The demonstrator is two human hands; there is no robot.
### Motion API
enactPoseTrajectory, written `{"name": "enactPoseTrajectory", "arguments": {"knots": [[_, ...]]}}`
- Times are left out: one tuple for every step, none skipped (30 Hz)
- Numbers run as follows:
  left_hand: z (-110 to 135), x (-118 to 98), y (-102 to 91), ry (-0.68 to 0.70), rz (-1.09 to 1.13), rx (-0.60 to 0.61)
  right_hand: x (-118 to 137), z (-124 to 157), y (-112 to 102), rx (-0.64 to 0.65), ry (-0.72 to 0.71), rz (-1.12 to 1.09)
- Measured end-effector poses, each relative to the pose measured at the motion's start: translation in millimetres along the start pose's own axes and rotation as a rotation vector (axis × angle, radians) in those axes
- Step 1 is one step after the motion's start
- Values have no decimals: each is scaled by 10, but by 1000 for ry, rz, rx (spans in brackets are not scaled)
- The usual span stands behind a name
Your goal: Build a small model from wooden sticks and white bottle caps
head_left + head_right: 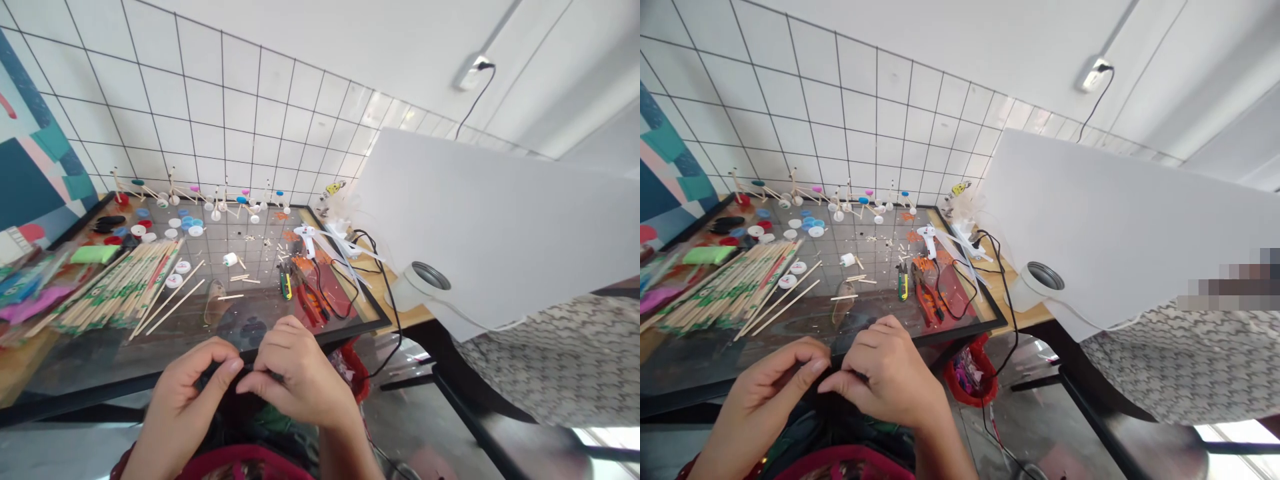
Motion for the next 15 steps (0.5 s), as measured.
{"name": "enactPoseTrajectory", "arguments": {"knots": [[1, 4, -18, -1, 4, -29, -27, 20, -6, 5, 12, -7], [2, 20, -33, -20, 9, -51, -54, 41, -10, 15, 24, -6], [2, 48, -46, -53, 22, -64, -76, 61, -9, 28, 32, 1], [0, 89, -47, -98, 46, -56, -93, 80, -4, 42, 37, 13], [-3, 137, -36, -147, 75, -31, -105, 96, 3, 54, 41, 27], [-6, 187, -10, -195, 110, 16, -113, 109, 9, 58, 46, 37], [-8, 237, 27, -239, 137, 77, -119, 119, 13, 54, 52, 39], [-8, 285, 64, -278, 151, 133, -126, 124, 14, 41, 57, 29], [-8, 330, 95, -312, 153, 177, -139, 126, 15, 26, 64, 6], [-10, 373, 114, -338, 150, 197, -164, 122, 22, 19, 73, -30], [-16, 412, 123, -359, 152, 190, -211, 114, 36, 23, 90, -76], [-24, 449, 126, -378, 167, 166, -288, 100, 50, 29, 127, -117], [-33, 484, 124, -396, 195, 125, -399, 84, 61, 35, 188, -142], [-39, 519, 129, -419, 231, 88, -546, 70, 62, 30, 281, -136], [-45, 552, 136, -445, 273, 54, -726, 66, 26, -14, 409, -69]]}}
Point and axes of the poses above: each hand's wrist, its own z-axis away from the middle knuckle, its own y-axis out of the palm, x = y × z, the point moved 7 cm from there along -z, towards the middle knuckle, and after that the axes turned 2 degrees about -y, right-handed, at the moved point
